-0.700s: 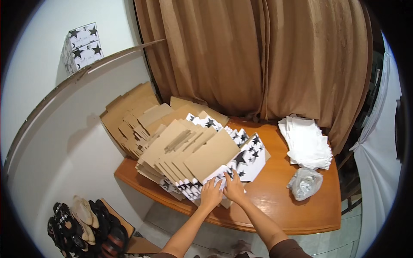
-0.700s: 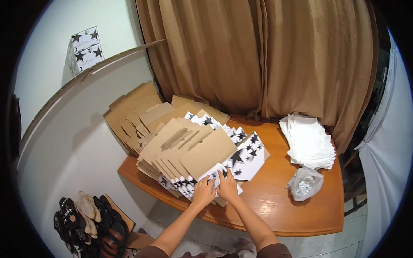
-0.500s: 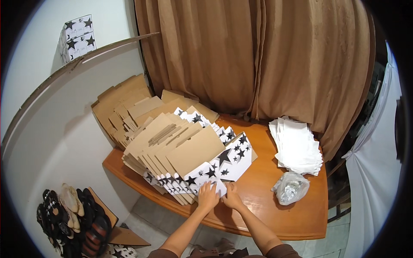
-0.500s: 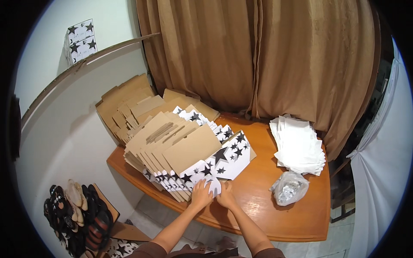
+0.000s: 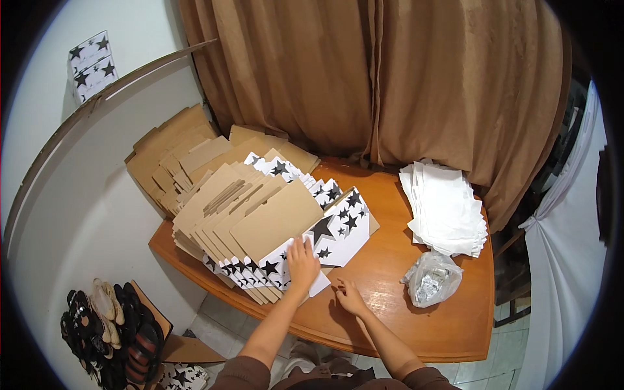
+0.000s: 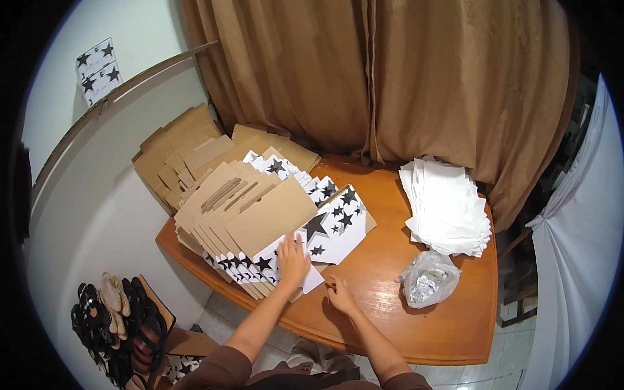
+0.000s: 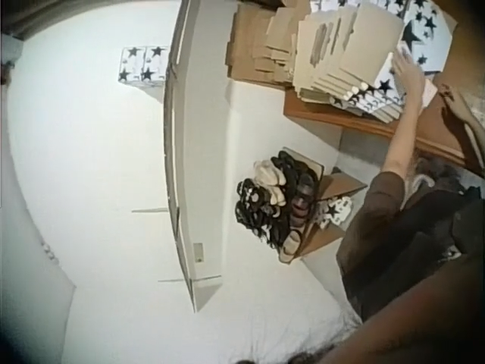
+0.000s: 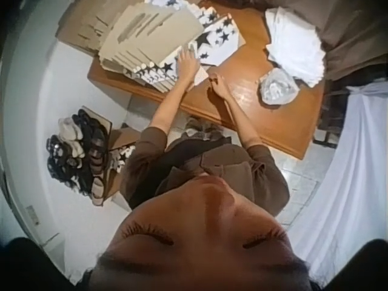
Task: Folding cardboard shoe boxes, placing tissue paper inside, and stacking them on a shelf.
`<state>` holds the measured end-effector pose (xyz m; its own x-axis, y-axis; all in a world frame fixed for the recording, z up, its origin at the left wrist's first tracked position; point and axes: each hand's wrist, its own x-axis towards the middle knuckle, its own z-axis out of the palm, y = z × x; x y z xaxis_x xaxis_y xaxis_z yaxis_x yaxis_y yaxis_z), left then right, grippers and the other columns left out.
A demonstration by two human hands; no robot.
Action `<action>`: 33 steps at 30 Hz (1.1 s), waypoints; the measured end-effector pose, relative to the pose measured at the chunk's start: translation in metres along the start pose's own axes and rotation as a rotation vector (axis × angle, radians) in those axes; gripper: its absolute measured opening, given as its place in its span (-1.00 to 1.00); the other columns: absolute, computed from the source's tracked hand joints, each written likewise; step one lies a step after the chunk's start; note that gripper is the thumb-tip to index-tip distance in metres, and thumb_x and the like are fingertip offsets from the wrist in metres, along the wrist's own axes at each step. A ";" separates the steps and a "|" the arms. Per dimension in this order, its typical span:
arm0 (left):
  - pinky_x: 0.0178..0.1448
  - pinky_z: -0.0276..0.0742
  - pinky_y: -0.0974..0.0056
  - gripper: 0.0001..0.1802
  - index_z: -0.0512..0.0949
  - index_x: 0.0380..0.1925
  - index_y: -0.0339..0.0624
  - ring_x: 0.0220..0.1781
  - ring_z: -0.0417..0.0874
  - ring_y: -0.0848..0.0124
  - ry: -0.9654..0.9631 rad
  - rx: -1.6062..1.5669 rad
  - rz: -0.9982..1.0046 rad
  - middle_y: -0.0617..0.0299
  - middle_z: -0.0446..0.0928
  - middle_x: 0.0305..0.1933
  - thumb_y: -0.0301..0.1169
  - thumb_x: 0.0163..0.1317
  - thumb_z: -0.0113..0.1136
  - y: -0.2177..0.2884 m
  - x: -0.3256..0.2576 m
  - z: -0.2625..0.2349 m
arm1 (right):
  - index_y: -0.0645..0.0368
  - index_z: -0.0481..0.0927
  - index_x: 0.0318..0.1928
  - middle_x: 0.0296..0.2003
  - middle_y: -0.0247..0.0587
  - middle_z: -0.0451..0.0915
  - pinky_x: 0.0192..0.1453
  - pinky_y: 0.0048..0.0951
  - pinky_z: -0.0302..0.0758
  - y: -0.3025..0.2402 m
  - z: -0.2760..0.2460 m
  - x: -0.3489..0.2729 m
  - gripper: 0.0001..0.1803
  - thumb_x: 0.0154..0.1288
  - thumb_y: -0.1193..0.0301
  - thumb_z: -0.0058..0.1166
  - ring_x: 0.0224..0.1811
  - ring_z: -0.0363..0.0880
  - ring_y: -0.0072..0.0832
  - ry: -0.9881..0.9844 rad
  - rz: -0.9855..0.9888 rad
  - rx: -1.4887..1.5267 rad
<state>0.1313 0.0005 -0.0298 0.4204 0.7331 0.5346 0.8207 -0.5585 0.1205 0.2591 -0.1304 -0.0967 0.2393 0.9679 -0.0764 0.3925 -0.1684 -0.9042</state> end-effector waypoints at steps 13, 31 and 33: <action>-0.32 0.46 0.23 -0.61 0.61 -0.42 -0.37 -0.45 0.57 0.36 -0.763 -0.975 -0.304 0.07 0.60 -0.47 -0.16 0.12 0.28 -0.027 0.064 0.023 | 0.29 0.40 0.12 -0.07 0.02 0.49 -0.10 -0.45 0.56 0.041 -0.074 -0.030 -0.64 0.33 0.49 -0.09 -0.09 0.61 -0.34 0.327 0.150 0.237; 0.11 0.49 0.26 -0.70 0.41 0.05 -0.10 0.00 0.58 0.45 -1.129 -2.304 -0.478 0.27 0.55 0.01 -0.30 0.36 0.04 0.006 0.045 -0.068 | 0.19 0.48 0.02 -0.19 -0.30 0.60 -0.18 -0.45 0.56 -0.056 -0.173 -0.055 -0.63 0.25 0.29 0.08 -0.24 0.59 -0.53 0.367 0.283 0.703; 0.12 0.49 0.26 -0.69 0.40 0.06 -0.11 0.01 0.58 0.44 -1.163 -2.354 -0.493 0.26 0.54 0.03 -0.30 0.35 0.04 0.007 0.038 -0.067 | 0.21 0.47 0.06 -0.15 -0.25 0.61 -0.14 -0.46 0.55 -0.052 -0.182 -0.058 -0.60 0.21 0.38 0.11 -0.20 0.60 -0.52 0.359 0.331 0.619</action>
<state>0.1273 -0.0012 0.0471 0.9649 0.2601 -0.0364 -0.1927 0.7953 0.5748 0.3865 -0.2118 0.0315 0.5706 0.7487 -0.3374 -0.2899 -0.2008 -0.9358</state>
